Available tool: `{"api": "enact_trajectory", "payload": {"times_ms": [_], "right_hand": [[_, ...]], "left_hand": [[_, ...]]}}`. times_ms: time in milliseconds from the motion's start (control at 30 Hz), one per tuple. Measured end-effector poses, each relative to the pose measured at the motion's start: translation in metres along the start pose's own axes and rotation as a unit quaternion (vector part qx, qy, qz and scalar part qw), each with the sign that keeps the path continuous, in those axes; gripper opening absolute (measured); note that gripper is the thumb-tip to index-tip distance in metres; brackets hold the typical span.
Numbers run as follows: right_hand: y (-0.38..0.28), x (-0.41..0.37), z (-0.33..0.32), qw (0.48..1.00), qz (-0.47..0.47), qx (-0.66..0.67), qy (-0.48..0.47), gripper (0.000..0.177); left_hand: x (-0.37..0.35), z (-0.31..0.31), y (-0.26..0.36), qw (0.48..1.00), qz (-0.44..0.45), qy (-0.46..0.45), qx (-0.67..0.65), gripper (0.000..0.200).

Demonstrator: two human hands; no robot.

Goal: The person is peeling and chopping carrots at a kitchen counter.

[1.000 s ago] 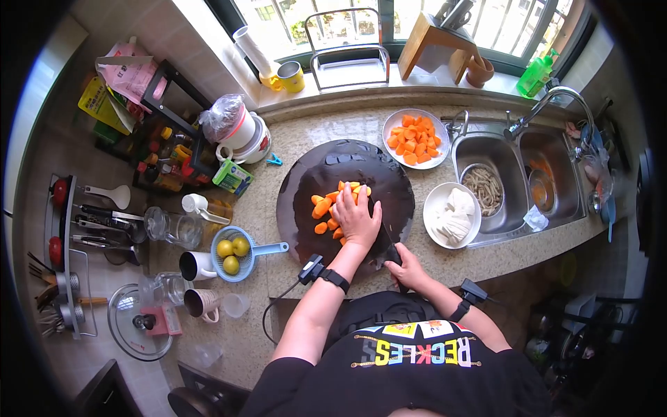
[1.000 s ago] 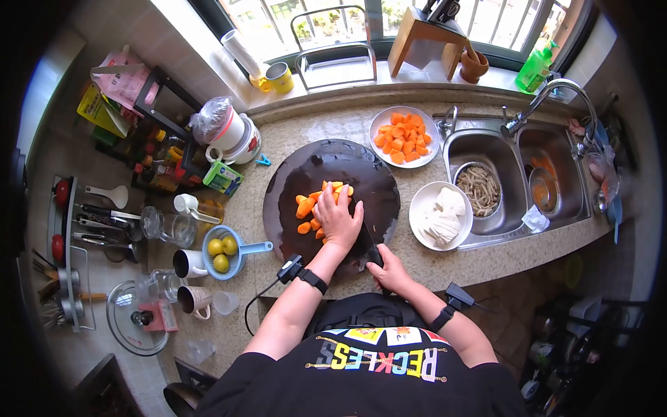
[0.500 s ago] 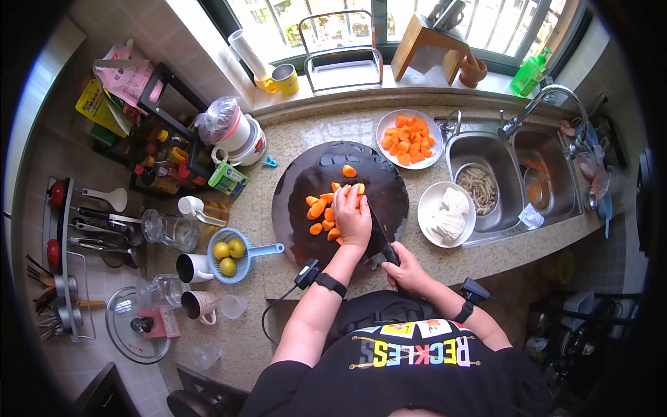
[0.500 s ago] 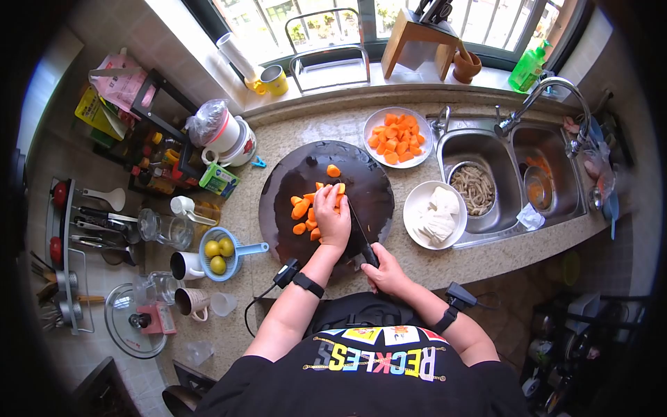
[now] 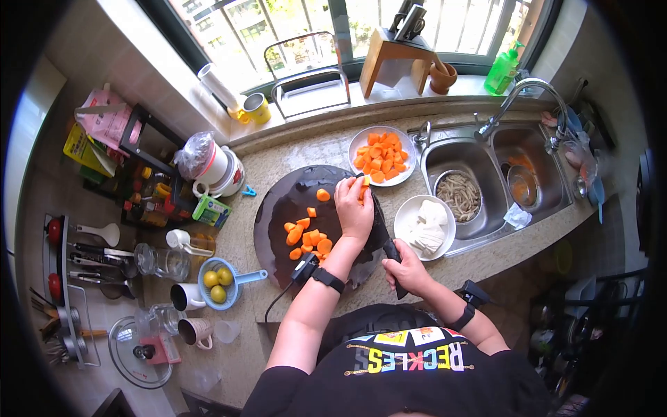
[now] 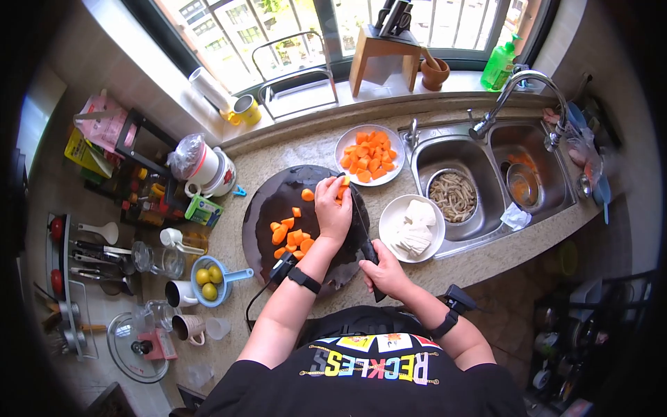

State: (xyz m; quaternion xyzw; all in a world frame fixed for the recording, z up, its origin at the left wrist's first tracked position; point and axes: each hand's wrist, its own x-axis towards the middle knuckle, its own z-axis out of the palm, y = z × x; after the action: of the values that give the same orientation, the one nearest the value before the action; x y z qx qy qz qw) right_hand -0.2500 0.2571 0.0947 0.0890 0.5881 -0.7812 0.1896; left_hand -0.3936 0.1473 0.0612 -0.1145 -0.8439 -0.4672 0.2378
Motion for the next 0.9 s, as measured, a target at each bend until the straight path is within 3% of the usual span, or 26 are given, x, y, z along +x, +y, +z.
{"api": "enact_trajectory", "payload": {"times_ms": [300,500,633,700,733,833,900], "right_hand": [[-0.040,0.038,-0.059,0.995,-0.016,0.025,0.090,0.019],[-0.047,0.060,-0.095,0.990,-0.015,0.023,0.140,0.023],[-0.047,0.051,-0.113,0.988,-0.010,-0.022,0.154,0.028],[-0.052,0.041,-0.110,0.987,-0.019,-0.004,0.157,0.024],[-0.052,0.038,-0.110,0.988,-0.023,-0.009,0.155,0.023],[-0.039,0.032,-0.108,0.987,-0.026,-0.032,0.153,0.021],[-0.036,0.028,-0.098,0.989,-0.030,-0.057,0.129,0.020]], "left_hand": [[0.053,0.101,0.000,0.998,0.024,-0.017,-0.063,0.026],[0.074,0.156,-0.049,0.999,0.002,-0.038,0.022,0.025],[0.075,0.158,-0.064,0.996,-0.004,-0.073,0.046,0.022],[0.082,0.137,-0.042,0.999,0.033,0.033,-0.019,0.021],[0.085,0.121,-0.033,1.000,-0.014,-0.003,-0.020,0.022],[0.080,0.091,-0.042,0.946,-0.179,0.009,-0.271,0.025],[0.076,0.048,-0.048,0.947,-0.190,-0.004,-0.260,0.023]]}}
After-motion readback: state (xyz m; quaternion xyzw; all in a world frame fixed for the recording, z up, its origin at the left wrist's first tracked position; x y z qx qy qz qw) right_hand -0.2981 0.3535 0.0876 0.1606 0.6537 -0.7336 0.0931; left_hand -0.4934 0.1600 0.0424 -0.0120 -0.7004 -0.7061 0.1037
